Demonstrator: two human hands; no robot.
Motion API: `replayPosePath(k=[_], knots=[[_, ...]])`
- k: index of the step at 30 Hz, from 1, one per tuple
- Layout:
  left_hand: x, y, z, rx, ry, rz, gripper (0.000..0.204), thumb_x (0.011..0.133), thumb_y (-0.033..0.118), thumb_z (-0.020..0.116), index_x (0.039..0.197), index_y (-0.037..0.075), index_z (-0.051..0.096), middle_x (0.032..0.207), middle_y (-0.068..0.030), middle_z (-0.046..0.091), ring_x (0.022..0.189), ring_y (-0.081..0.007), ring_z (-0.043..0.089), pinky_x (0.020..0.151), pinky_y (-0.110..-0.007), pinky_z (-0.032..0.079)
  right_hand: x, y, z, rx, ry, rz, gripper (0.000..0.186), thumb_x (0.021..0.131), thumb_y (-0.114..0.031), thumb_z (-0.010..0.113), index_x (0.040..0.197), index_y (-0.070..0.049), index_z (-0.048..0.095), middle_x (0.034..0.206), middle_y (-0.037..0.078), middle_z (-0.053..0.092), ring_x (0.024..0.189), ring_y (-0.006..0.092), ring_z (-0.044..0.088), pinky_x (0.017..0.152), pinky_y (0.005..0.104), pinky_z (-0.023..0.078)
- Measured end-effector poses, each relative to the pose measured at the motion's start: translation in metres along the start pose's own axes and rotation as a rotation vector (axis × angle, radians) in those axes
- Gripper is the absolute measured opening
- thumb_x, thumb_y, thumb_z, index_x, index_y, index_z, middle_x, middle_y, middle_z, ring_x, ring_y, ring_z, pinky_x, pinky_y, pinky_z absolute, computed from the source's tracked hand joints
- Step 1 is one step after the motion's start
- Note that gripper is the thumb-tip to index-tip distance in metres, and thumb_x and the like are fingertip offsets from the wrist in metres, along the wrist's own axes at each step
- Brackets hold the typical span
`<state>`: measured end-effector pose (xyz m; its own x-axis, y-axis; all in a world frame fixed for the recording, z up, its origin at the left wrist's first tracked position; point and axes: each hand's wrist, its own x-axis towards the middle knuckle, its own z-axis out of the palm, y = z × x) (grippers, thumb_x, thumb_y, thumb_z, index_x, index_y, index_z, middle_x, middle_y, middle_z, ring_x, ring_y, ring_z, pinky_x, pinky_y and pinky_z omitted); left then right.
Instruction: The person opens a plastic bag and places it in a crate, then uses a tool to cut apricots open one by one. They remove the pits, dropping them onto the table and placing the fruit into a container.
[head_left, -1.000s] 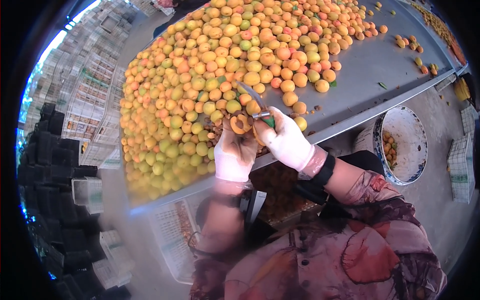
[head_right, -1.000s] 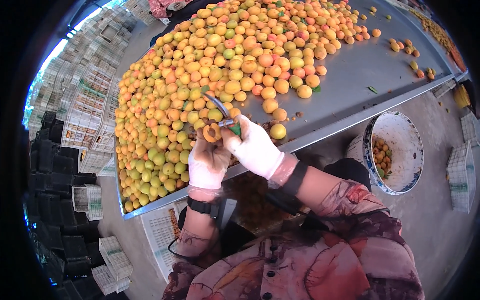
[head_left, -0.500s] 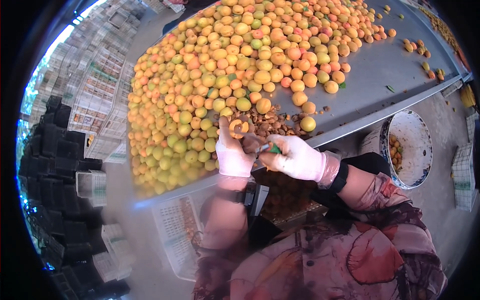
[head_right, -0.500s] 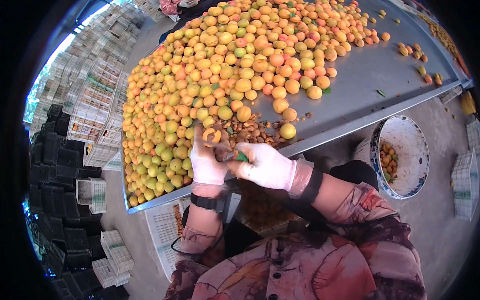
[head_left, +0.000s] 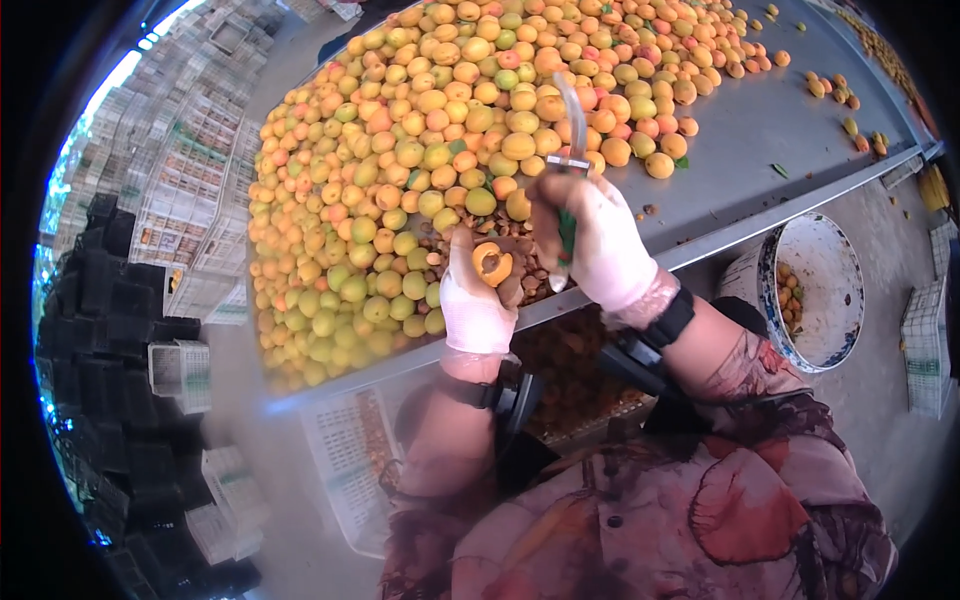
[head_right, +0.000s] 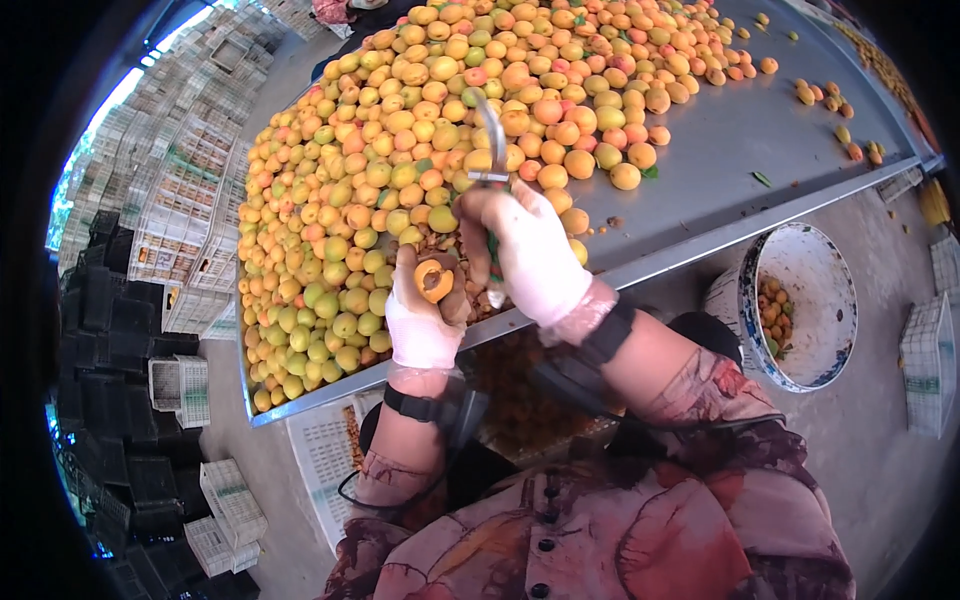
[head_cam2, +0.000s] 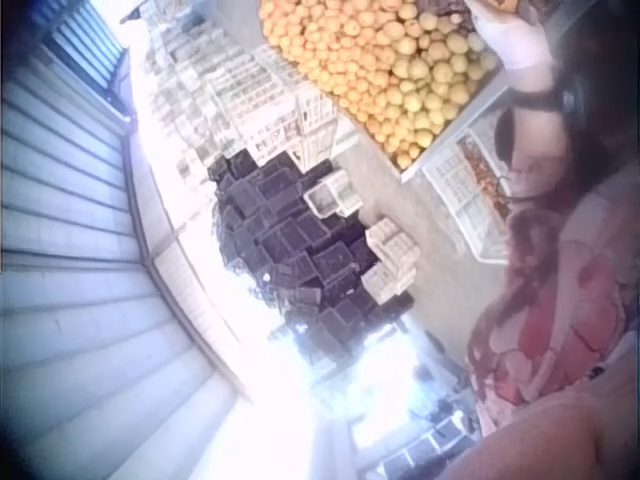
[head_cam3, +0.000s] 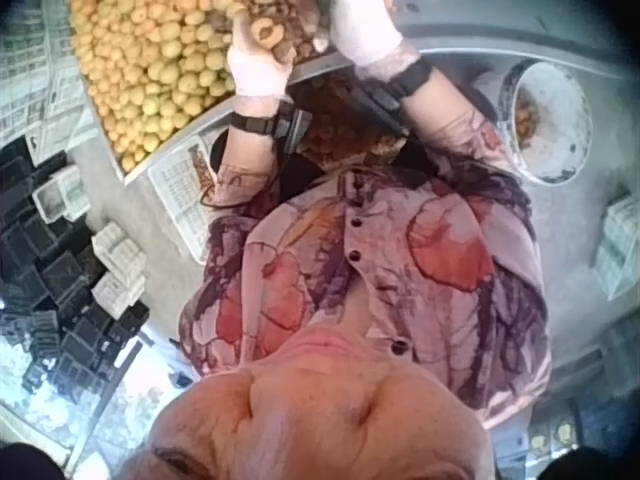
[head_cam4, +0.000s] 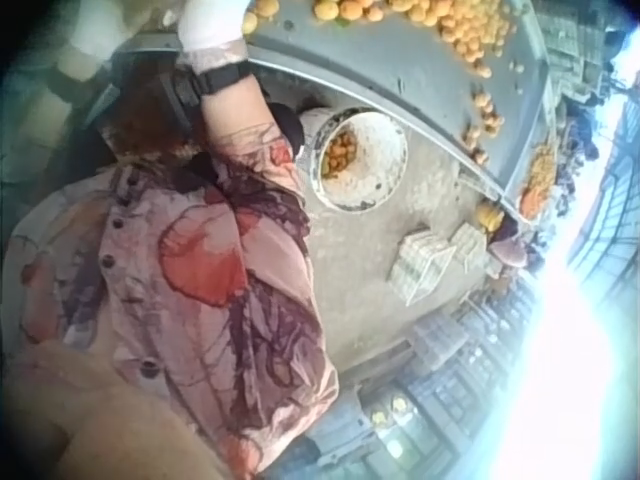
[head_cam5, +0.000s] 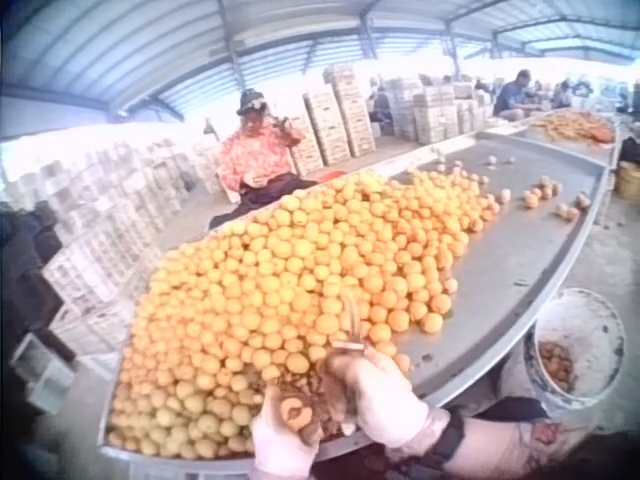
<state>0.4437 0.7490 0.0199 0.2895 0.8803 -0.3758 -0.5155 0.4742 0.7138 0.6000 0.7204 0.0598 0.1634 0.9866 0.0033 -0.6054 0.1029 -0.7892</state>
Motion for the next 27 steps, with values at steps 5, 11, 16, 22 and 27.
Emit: replayPosePath(k=[5,11,16,22,27], knots=[[-0.008,-0.017,0.02,0.289,0.095,0.088,0.053,0.102,0.05,0.043,0.094,0.002,0.064,0.07,-0.0032,0.059,0.054,-0.011,0.051,0.046,-0.023,0.035,0.016,0.005,0.003,0.023,0.156,-0.114,0.028,0.097,-0.024,0.048,0.078,-0.004,0.051,0.058,0.005,0.05,0.047,0.014,0.045,0.045,0.0279,0.037],[-0.007,-0.029,0.023,0.527,0.105,0.21,0.059,0.103,0.051,0.04,0.095,-0.001,0.064,0.076,-0.0052,0.064,0.063,-0.0126,0.059,0.055,-0.026,0.045,0.019,0.011,0.011,0.054,0.325,-0.145,0.028,0.096,-0.025,0.053,0.075,-0.007,0.049,0.056,0.002,0.047,0.045,0.0118,0.041,0.043,0.0271,0.033],[-0.006,-0.028,0.02,0.659,0.033,0.269,0.042,0.105,0.039,0.046,0.113,-0.001,0.058,0.094,-0.0067,0.066,0.083,-0.0123,0.064,0.068,-0.027,0.053,0.027,0.021,0.009,0.166,0.441,-0.124,0.026,0.094,-0.026,0.056,0.075,-0.01,0.049,0.058,0.0,0.045,0.044,0.01,0.038,0.041,0.0269,0.026],[0.013,-0.041,0.001,1.046,0.024,0.777,0.034,0.088,0.002,0.061,0.118,-0.003,0.048,0.085,-0.0134,0.067,0.07,-0.0214,0.063,0.065,-0.037,0.052,0.04,0.024,0.008,0.393,0.54,0.101,0.025,0.093,-0.028,0.056,0.074,-0.015,0.045,0.059,-0.003,0.039,0.044,0.0095,0.03,0.041,0.0274,0.018],[0.006,-0.037,0.011,1.243,-0.003,0.915,0.031,0.091,0.004,0.059,0.119,0.0,0.048,0.088,-0.0149,0.067,0.07,-0.0251,0.063,0.063,-0.036,0.051,0.039,0.03,0.005,0.499,0.482,0.182,0.025,0.093,-0.029,0.055,0.075,-0.017,0.043,0.059,-0.005,0.036,0.044,0.0097,0.027,0.041,0.0291,0.017]])
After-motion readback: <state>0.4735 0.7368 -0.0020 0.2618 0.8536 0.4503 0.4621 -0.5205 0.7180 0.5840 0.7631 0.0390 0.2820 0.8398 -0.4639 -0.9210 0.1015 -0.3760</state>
